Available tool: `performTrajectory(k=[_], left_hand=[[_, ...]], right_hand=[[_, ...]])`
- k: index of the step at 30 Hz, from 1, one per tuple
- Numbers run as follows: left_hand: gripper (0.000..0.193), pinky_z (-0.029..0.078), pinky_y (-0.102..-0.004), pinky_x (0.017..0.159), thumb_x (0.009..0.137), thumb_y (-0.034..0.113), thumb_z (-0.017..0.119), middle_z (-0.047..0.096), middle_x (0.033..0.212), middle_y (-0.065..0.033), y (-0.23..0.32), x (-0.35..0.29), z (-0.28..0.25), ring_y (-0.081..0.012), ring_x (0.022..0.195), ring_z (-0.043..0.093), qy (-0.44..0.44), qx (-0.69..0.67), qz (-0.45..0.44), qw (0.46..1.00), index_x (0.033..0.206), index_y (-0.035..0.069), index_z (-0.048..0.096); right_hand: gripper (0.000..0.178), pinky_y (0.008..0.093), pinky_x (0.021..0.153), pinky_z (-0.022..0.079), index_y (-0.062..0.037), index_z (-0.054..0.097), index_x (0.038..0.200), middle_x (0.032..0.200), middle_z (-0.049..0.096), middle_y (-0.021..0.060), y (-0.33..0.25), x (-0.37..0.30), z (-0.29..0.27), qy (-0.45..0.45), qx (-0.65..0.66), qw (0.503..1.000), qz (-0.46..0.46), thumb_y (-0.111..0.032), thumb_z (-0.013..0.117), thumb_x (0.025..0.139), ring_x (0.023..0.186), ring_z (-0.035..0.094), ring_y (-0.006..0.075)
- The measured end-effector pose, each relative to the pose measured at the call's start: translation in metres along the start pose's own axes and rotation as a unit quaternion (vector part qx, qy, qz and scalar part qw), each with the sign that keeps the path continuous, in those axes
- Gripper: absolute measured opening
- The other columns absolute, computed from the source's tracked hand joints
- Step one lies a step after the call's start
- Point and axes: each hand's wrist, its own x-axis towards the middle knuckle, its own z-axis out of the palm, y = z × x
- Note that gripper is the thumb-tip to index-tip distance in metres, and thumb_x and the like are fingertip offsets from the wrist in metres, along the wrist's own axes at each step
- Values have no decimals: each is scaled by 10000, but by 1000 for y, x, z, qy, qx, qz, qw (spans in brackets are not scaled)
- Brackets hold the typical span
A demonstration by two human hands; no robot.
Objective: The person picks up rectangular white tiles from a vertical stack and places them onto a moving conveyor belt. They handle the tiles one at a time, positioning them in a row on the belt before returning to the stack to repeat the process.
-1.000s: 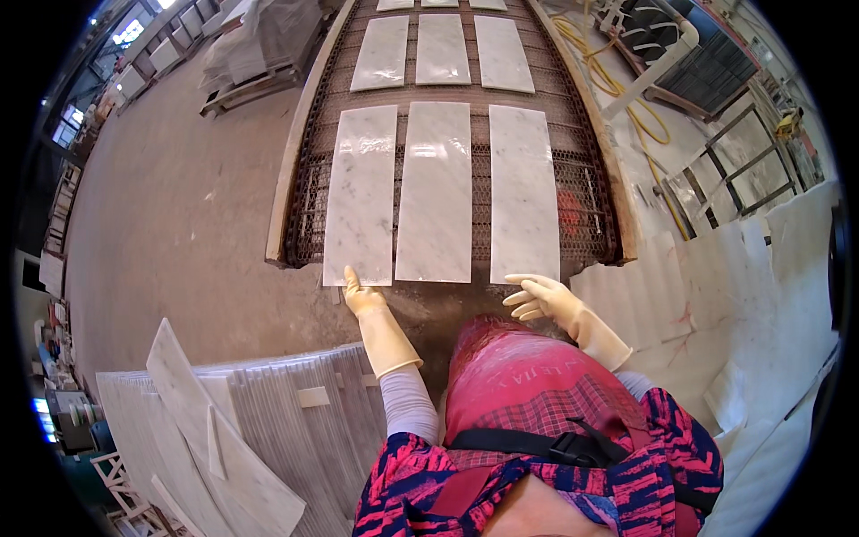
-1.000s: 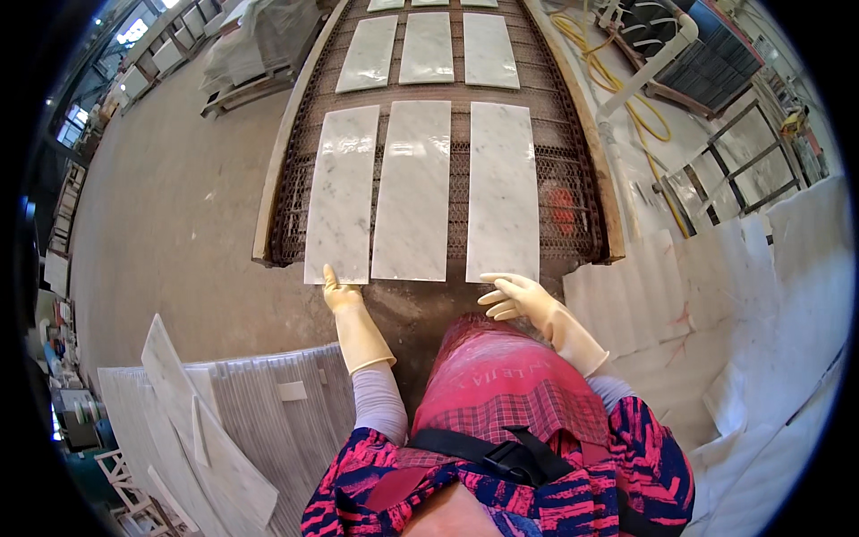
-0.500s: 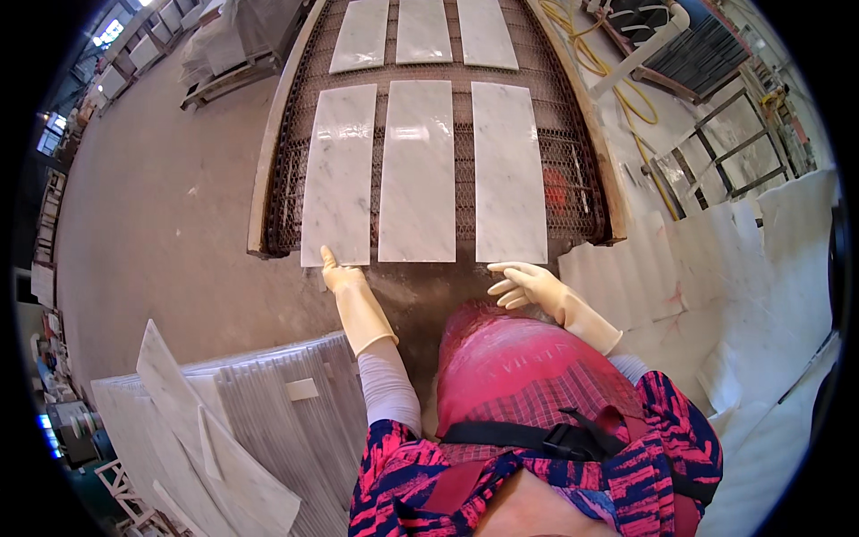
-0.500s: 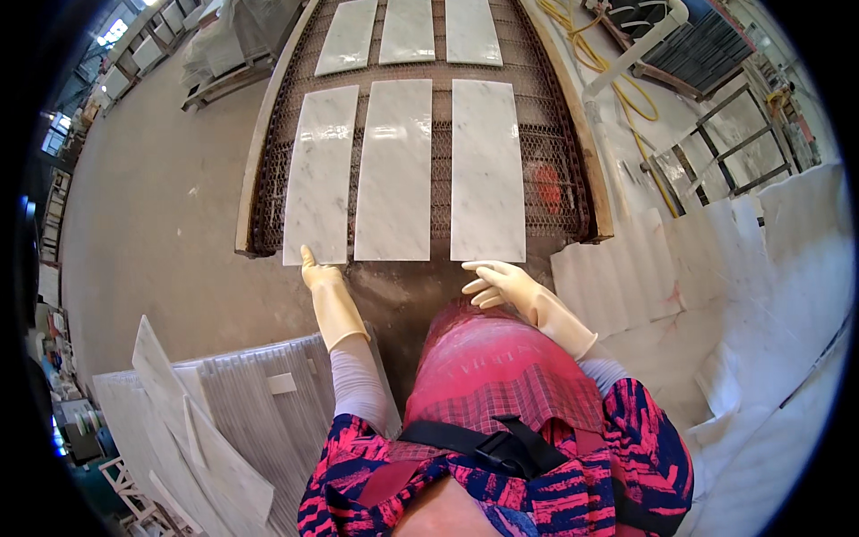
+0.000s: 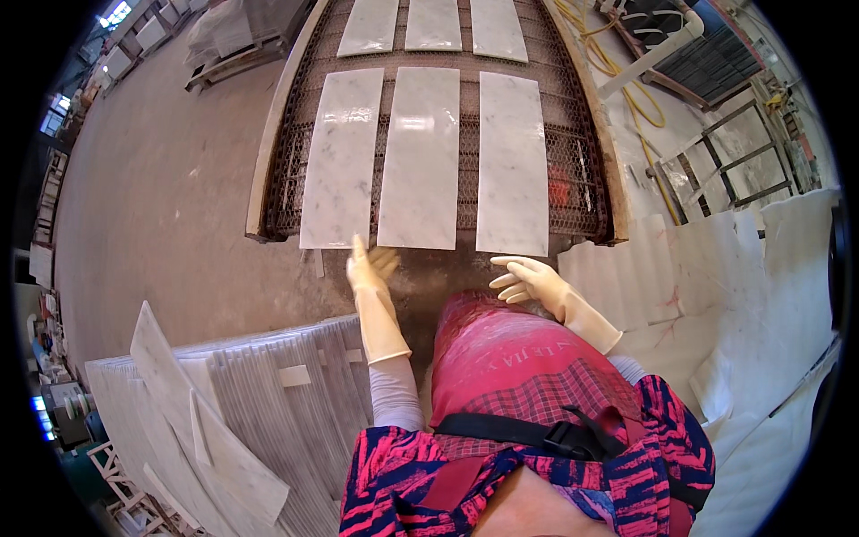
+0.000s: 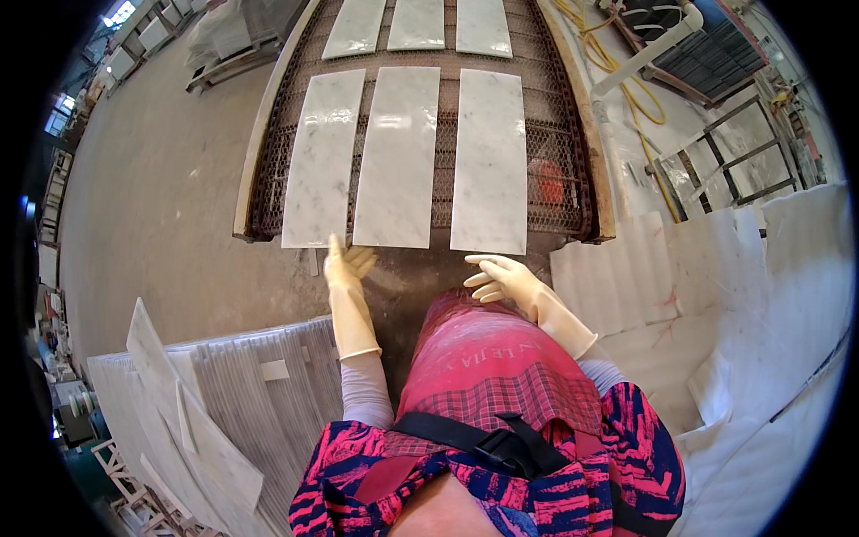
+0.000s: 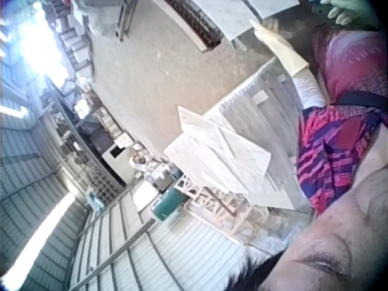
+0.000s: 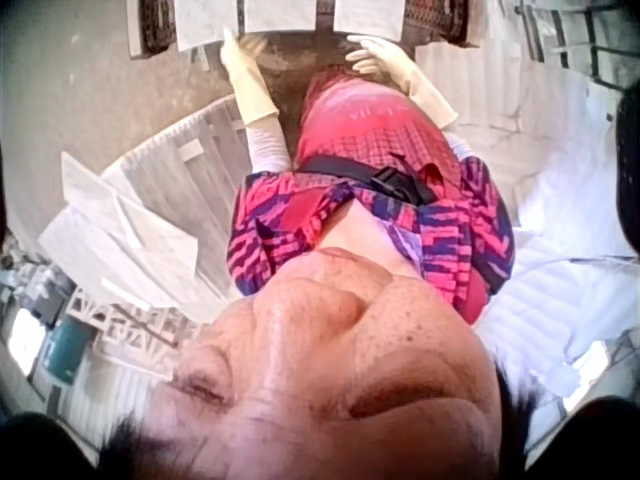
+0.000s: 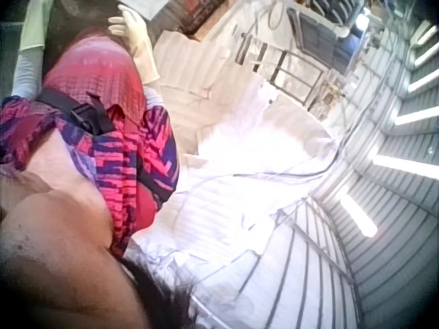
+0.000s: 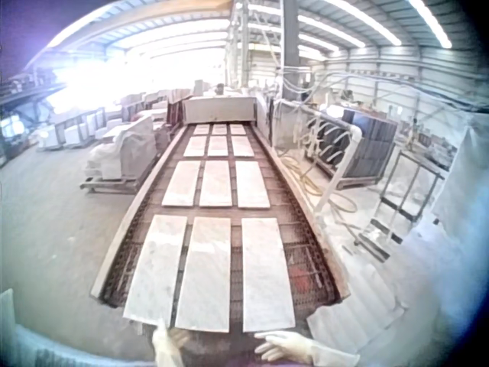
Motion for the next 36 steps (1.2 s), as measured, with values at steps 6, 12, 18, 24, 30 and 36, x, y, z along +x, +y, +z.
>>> performTrajectory(k=[6, 12, 18, 24, 30, 36], left_hand=[[609, 510, -605, 1040, 1065, 437, 489, 543, 1369, -320, -23, -5, 12, -477, 1219, 595, -145, -52, -30, 988, 1456, -26, 433], [578, 493, -592, 1069, 1076, 415, 464, 565, 1365, -291, -30, -19, 34, -467, 1242, 585, -124, -55, -58, 989, 1451, -24, 440], [753, 447, -583, 1121, 1032, 514, 519, 388, 1528, -289, -54, -16, 42, -474, 1397, 424, -114, -91, -76, 986, 1510, -38, 335], [649, 494, -617, 1058, 1075, 431, 470, 454, 1433, -336, -77, -31, 64, -520, 1303, 496, -166, -84, -146, 972, 1461, -74, 339], [565, 597, -606, 932, 1091, 343, 474, 586, 1208, -383, -76, -25, 71, -539, 1076, 644, -175, -23, -118, 977, 1300, -176, 400], [585, 575, -637, 931, 1066, 338, 534, 607, 1166, -380, -71, -15, 64, -550, 1047, 644, -214, 5, -101, 972, 1267, -197, 412]], right_hand=[[454, 401, 969, 533, -133, 508, 1489, 1280, 674, 187, 2, 5, 4, -29, -9, 999, 10, -356, 427, 1102, 1056, 673, 261], [471, 393, 977, 536, -131, 492, 1506, 1288, 673, 178, -3, 0, -2, -23, -13, 1000, 5, -360, 428, 1099, 1070, 670, 248], [449, 390, 963, 551, -135, 509, 1488, 1257, 687, 190, 2, -3, -9, -13, 3, 1000, 1, -345, 426, 1100, 1045, 695, 276], [454, 400, 953, 559, -118, 505, 1486, 1256, 684, 206, 4, -5, -9, -15, 14, 1000, -10, -339, 432, 1096, 1046, 697, 288], [482, 400, 975, 544, -105, 476, 1508, 1285, 668, 209, 12, 4, -13, -33, 17, 999, 5, -355, 424, 1099, 1076, 681, 285], [516, 405, 989, 537, -111, 462, 1523, 1309, 657, 223, 24, 10, -29, -34, 59, 998, 11, -385, 445, 1086, 1095, 676, 304]])
